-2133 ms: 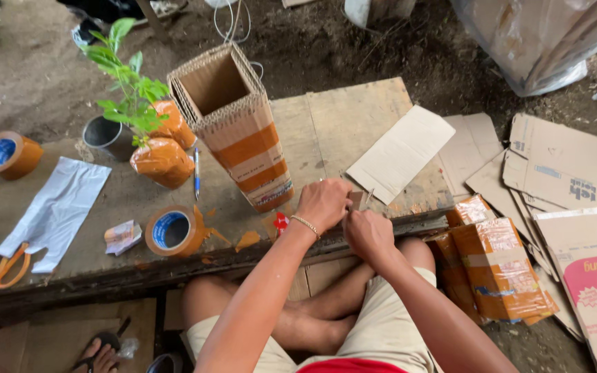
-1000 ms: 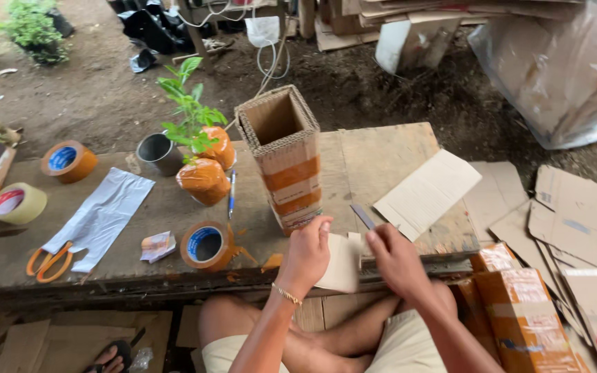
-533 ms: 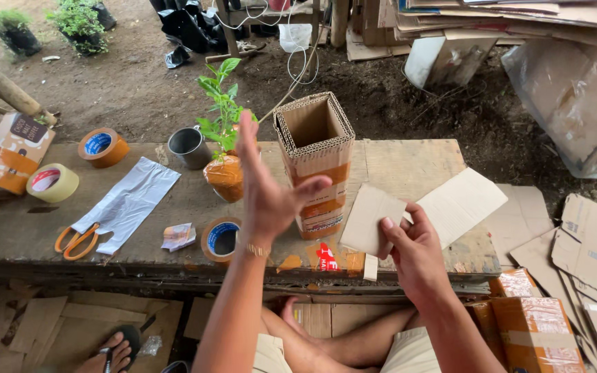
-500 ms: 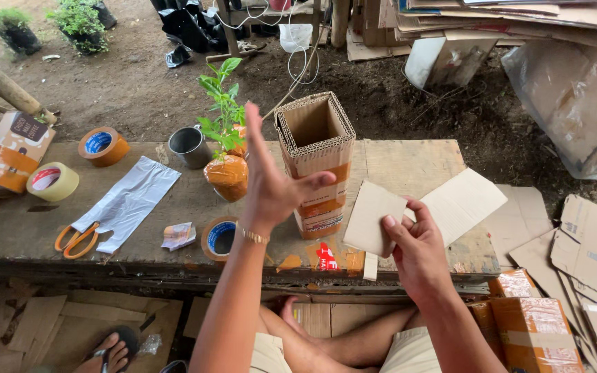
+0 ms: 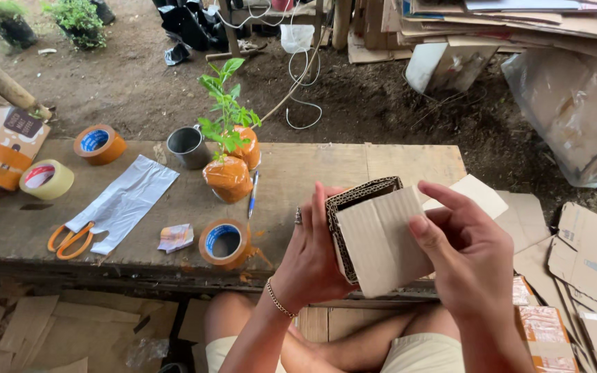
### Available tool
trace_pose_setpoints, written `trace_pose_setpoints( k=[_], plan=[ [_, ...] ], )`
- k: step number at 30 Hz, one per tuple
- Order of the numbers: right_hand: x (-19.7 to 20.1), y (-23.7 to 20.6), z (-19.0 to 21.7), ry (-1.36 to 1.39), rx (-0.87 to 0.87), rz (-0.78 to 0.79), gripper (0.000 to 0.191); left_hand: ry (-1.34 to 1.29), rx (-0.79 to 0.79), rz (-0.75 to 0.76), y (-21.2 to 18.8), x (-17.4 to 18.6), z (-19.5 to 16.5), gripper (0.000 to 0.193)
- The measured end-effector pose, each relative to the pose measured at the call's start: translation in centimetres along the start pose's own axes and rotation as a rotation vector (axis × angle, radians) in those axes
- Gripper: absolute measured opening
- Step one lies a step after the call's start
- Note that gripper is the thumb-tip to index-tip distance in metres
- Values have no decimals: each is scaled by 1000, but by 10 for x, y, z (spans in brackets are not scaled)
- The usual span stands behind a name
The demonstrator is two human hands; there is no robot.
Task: The person assembles a tall rectangular cardboard box by taping the seams, cutting a cardboard lid to size with a utility knife, and securing the lid with tape. The person works at a wooden table outdoors, handling cardboard, tape, and a knife.
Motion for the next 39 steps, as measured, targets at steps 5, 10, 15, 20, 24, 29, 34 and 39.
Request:
trace_pose_setpoints(
  k=[5,10,15,20,24,29,34,39],
  plan=[
    [-16,-19,8,-111,145,-61,35,22,-20,54,-10,-6,-8,146],
    [-17,-22,1,-130,243,-128,30,25,-53,27,-17,-9,-10,141],
    [-14,-21,0,-169,271,-140,28,-11,-34,35,-18,-11,-7,139],
    [-15,-20,6,-219,317,-172,24,-9,-91,-6,-14,-7,-8,140],
    [-17,-24,7,-262,347,-214,27,-7,-110,-14,-12,-7,-7,137],
    [-20,-23,6,-222,360,-207,25,-8,-175,-43,-12,-5,-10,134],
    [-22,-22,0,-195,332,-211,19,-83,-200,-97,-11,0,-12,129],
    [-21,-21,-10,-65,312,-253,11,-41,-155,-82,-10,2,-9,99]
  ],
)
Point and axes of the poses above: each hand's wrist, its own y-axis towards the middle knuckle, its own x-axis out of the back of the hand, z = x × y, the point moved 5 cm from there along y, towards the middle knuckle, and after that the axes turned 2 degrees about -x, right-handed, at the moved point
